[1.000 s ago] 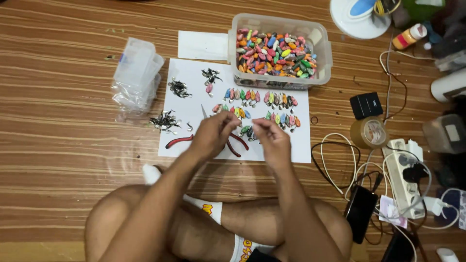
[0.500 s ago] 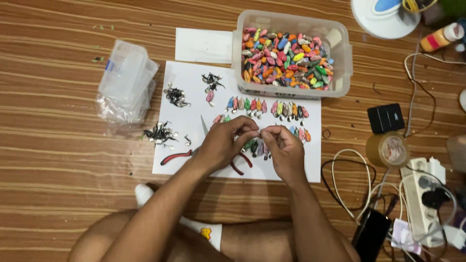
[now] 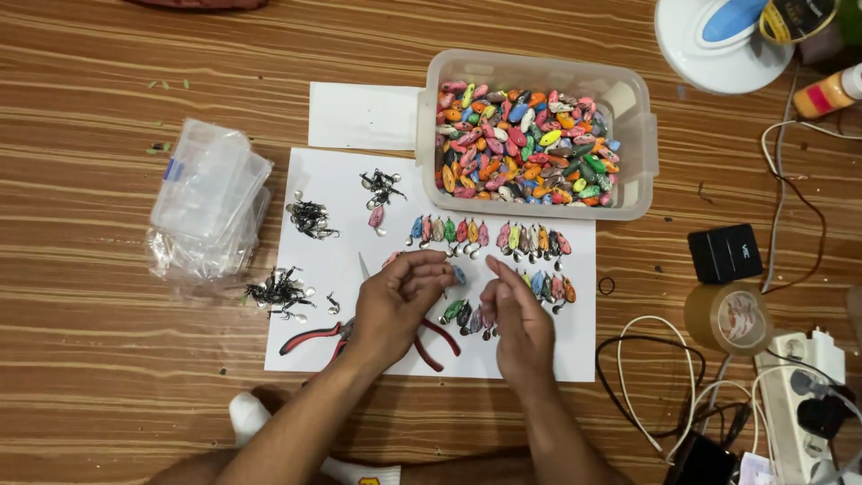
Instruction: Assembling small colorful fishing lures by attaching hooks and rings using pliers
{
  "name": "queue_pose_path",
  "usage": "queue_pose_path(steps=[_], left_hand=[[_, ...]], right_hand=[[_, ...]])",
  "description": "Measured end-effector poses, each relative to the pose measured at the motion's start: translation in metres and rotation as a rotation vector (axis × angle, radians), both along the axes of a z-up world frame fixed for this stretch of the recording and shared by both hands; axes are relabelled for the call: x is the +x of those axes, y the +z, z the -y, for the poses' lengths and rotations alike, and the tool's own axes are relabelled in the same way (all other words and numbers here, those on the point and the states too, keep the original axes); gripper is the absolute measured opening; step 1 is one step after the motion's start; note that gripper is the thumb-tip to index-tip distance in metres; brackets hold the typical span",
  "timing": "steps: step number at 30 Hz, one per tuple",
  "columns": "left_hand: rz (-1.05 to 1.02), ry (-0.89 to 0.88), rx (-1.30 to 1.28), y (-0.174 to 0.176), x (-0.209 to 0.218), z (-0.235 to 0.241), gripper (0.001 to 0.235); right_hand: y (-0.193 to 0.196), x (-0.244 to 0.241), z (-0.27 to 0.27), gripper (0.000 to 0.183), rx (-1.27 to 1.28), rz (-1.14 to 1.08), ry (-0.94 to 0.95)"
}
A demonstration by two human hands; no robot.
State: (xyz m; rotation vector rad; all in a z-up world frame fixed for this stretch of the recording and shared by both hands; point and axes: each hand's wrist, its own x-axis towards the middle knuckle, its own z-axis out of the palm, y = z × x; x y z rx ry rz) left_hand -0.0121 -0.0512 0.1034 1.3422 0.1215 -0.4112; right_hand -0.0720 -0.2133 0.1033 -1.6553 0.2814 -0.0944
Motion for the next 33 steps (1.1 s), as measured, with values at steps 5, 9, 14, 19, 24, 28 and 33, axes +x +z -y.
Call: queue_pose_path(steps=[5, 9, 14, 19, 24, 28, 33], left_hand=[[-0.014, 0.028, 0.024, -0.003, -0.003, 0.000, 0.030], [0.003, 0.051, -0.030, -0.005, -0.005, -0.001, 0.028], [0.020, -0.006, 0.012, 0.000, -0.002, -0.005, 0.028], [0.000, -0.013, 0.017, -0.002, 0.002, -0.005, 0.027], [0.000, 0.004, 0.024, -0.009, 0.003, -0.005, 0.022], [-0.021, 0.005, 0.029, -0.008, 0.004, -0.004, 0.021], [-0.014, -0.034, 0.096, -0.004, 0.006, -0.005, 0.023]], right_hand=[[-0.003, 0.002, 0.009, 0.031, -0.123, 0.066, -0.057], [-0.009, 0.003, 0.014, 0.025, -0.056, 0.189, -0.079], [-0.004, 0.001, 0.020, 0.015, 0.295, 0.332, -0.107], [-0.004, -0.005, 0.024, 0.020, 0.671, 0.356, 0.013], [-0.012, -0.009, 0.021, 0.011, 0.683, 0.327, 0.104], [-0.021, -0.011, 0.019, 0.014, 0.739, 0.318, 0.126], [-0.025, -0.010, 0.019, 0.016, 0.749, 0.275, 0.114]])
